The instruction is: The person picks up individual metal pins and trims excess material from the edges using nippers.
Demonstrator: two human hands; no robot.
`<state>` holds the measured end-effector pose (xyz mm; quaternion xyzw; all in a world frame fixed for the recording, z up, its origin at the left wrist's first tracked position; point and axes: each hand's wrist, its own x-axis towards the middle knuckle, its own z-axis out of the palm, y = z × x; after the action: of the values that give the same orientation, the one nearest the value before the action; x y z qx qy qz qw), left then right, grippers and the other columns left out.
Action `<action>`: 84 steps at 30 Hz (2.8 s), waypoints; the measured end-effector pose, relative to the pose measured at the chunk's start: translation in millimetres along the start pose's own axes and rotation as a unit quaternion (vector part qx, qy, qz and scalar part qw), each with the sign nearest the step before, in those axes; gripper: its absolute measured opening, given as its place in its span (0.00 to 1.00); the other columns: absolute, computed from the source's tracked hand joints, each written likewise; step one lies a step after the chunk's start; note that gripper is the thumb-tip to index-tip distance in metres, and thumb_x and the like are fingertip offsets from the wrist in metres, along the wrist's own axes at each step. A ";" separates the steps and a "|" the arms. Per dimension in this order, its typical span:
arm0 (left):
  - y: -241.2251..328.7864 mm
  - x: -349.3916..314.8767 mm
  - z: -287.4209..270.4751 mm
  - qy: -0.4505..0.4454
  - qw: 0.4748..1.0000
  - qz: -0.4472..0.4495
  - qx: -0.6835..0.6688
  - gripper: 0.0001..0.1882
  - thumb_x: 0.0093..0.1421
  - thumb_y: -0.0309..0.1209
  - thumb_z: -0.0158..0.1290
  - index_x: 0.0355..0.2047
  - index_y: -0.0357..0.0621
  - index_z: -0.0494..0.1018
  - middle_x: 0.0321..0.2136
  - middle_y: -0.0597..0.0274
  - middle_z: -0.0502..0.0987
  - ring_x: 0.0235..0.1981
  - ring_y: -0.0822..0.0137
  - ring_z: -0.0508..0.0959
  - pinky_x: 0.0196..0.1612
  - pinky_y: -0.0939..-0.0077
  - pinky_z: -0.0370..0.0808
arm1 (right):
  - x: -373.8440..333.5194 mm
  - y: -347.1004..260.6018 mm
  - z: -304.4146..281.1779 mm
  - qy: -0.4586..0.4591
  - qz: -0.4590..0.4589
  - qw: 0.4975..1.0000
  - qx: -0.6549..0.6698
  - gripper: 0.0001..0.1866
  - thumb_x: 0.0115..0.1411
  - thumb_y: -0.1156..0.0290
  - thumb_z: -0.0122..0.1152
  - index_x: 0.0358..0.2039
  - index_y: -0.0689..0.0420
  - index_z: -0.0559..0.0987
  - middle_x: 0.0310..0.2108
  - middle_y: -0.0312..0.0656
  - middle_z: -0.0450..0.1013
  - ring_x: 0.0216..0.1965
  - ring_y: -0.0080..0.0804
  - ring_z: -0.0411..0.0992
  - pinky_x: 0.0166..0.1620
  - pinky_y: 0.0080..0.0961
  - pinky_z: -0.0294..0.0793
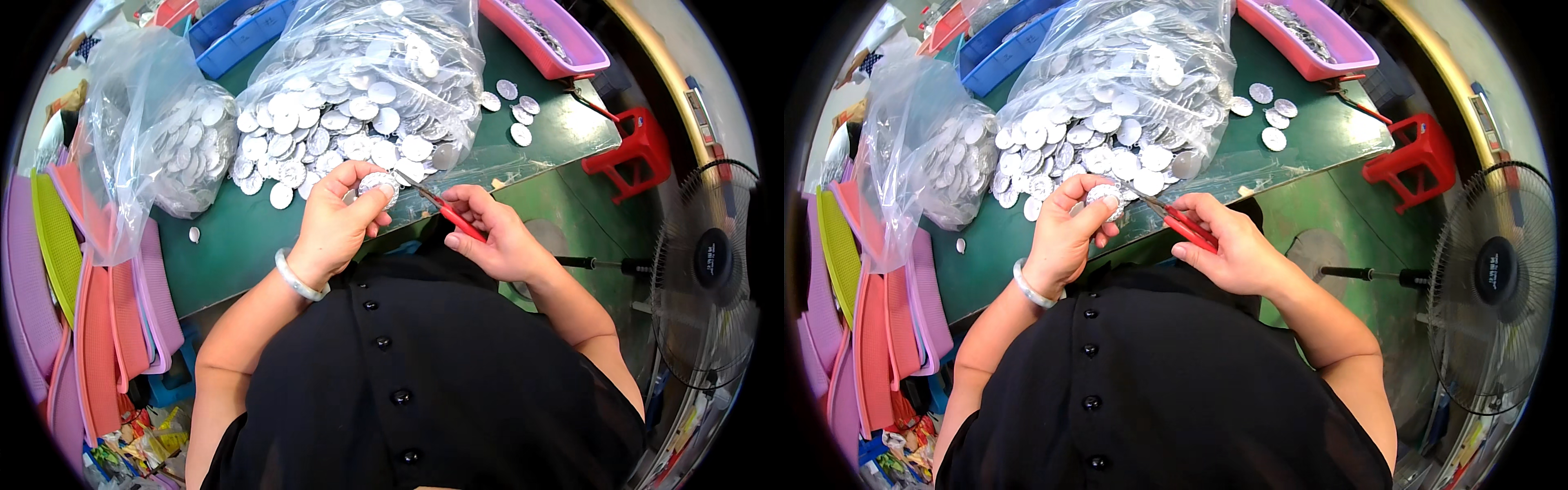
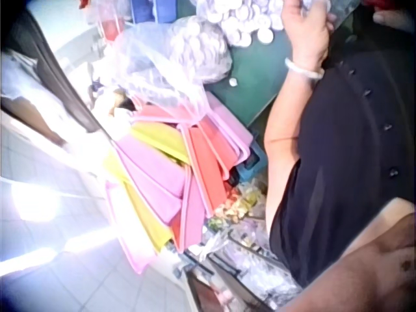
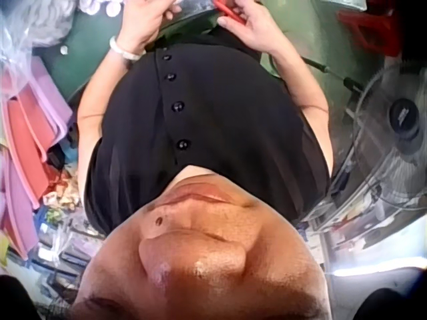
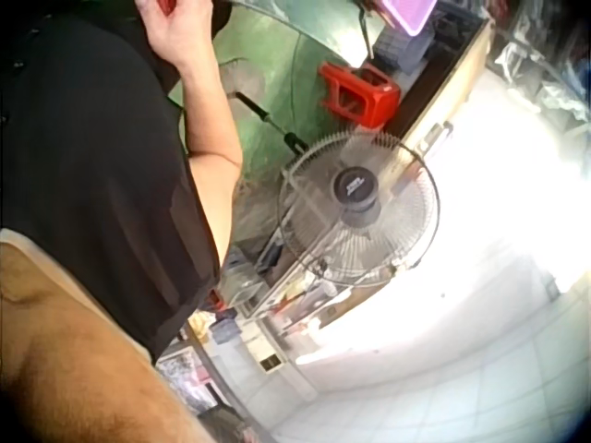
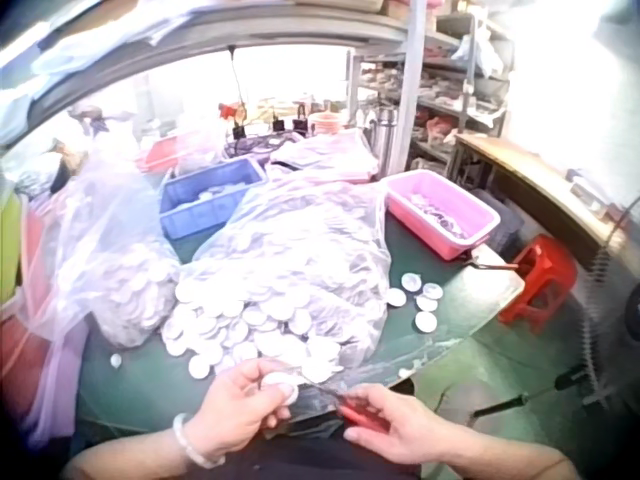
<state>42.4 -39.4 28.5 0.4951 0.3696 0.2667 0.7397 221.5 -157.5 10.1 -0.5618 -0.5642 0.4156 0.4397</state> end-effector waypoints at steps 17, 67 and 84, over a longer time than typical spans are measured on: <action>-1.2 -2.0 -10.0 0.013 1.000 0.003 0.018 0.08 0.52 0.25 0.52 0.34 0.42 0.69 0.24 0.68 0.72 0.18 0.80 0.71 0.18 0.90 0.63 | 10.0 -10.6 18.5 0.009 -0.031 0.996 -0.084 0.17 0.51 0.73 0.57 0.40 0.62 0.65 0.30 0.46 0.69 0.30 0.35 0.70 0.34 0.25 0.69; -19.0 -37.0 -102.2 0.084 0.984 0.063 -0.142 0.09 0.56 0.24 0.46 0.38 0.40 0.67 0.34 0.55 0.74 0.26 0.70 0.75 0.27 0.83 0.72 | 46.9 -21.5 58.0 -0.110 -0.196 0.920 -0.322 0.28 0.39 0.69 0.65 0.43 0.59 0.68 0.35 0.46 0.64 0.38 0.43 0.64 0.42 0.33 0.66; -36.6 -60.4 -153.1 0.084 0.928 0.045 -0.360 0.08 0.55 0.30 0.45 0.33 0.39 0.68 0.31 0.58 0.72 0.30 0.64 0.73 0.30 0.74 0.72 | 118.4 -21.4 153.7 0.029 -0.301 0.877 -0.374 0.21 0.43 0.60 0.63 0.35 0.59 0.72 0.40 0.44 0.64 0.43 0.42 0.60 0.46 0.38 0.57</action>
<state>-116.0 -16.8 -24.7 0.1874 0.2866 0.4558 0.8216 69.9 -35.8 -7.0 -0.4993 -0.8065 0.0047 0.3166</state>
